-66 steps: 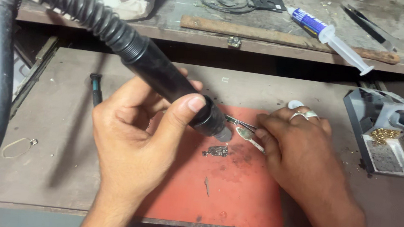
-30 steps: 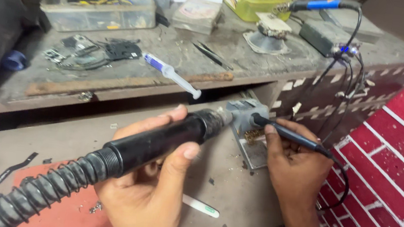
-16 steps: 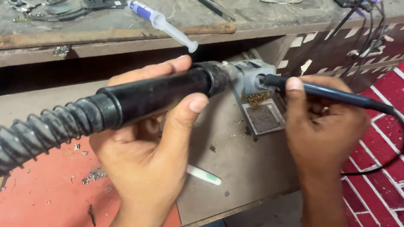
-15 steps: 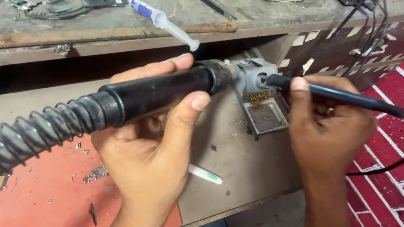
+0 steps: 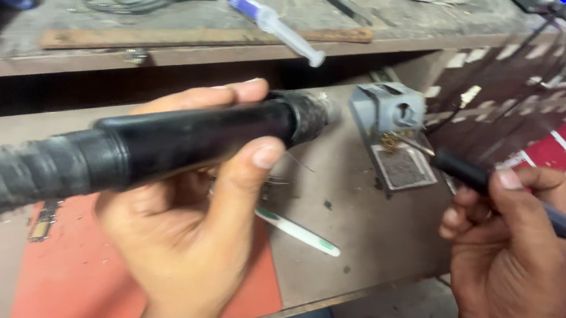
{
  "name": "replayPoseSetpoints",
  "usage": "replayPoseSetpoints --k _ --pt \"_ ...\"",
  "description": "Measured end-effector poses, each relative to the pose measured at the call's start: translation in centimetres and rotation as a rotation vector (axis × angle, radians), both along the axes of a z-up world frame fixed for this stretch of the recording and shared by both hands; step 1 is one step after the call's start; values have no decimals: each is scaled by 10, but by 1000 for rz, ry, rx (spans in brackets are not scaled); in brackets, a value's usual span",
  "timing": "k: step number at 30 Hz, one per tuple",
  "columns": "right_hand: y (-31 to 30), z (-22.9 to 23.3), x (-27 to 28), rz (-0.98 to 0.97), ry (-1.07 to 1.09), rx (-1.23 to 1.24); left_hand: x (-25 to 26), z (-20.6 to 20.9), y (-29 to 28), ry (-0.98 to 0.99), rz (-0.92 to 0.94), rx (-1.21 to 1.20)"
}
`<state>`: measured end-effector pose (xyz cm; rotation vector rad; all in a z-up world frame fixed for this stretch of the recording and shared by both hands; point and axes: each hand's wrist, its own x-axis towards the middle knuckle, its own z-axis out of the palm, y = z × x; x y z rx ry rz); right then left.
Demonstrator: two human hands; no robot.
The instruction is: The person uses a hot air rework station and tweezers to remove a small electronic component from a green circuit board. They then apply flux paste to the board and use a soldering iron to clean the solder pads and prepare the surface for re-soldering.
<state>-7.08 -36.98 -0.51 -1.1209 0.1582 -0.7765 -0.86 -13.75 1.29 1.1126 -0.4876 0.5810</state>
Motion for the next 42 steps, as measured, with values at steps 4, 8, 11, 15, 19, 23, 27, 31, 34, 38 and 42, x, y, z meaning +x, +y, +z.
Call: replayPoseSetpoints --k 4,8,11,15,19,23,27,31,34,38,42 --pt "6 -15 6 92 3 145 -9 8 38 14 62 3" --pt "27 -25 11 192 38 118 -21 18 73 127 142 39" --pt "48 -31 18 197 115 33 -26 24 92 196 258 98" --pt "77 -31 25 261 215 -105 -29 23 112 235 323 177" --pt "105 -26 28 381 222 -334 -30 15 124 267 383 260" --pt "122 -27 26 291 330 -673 -30 5 132 240 340 262" --pt "132 -29 29 292 397 -781 -31 -2 136 210 302 248" --pt "138 -32 35 294 368 -797 -28 -4 135 218 327 319" --pt "140 -30 37 242 400 -837 -27 -3 133 241 339 324" --pt "144 -27 37 259 414 -758 -24 -3 135 240 322 311" --pt "146 -25 39 285 442 -721 -24 -9 137 221 319 345"
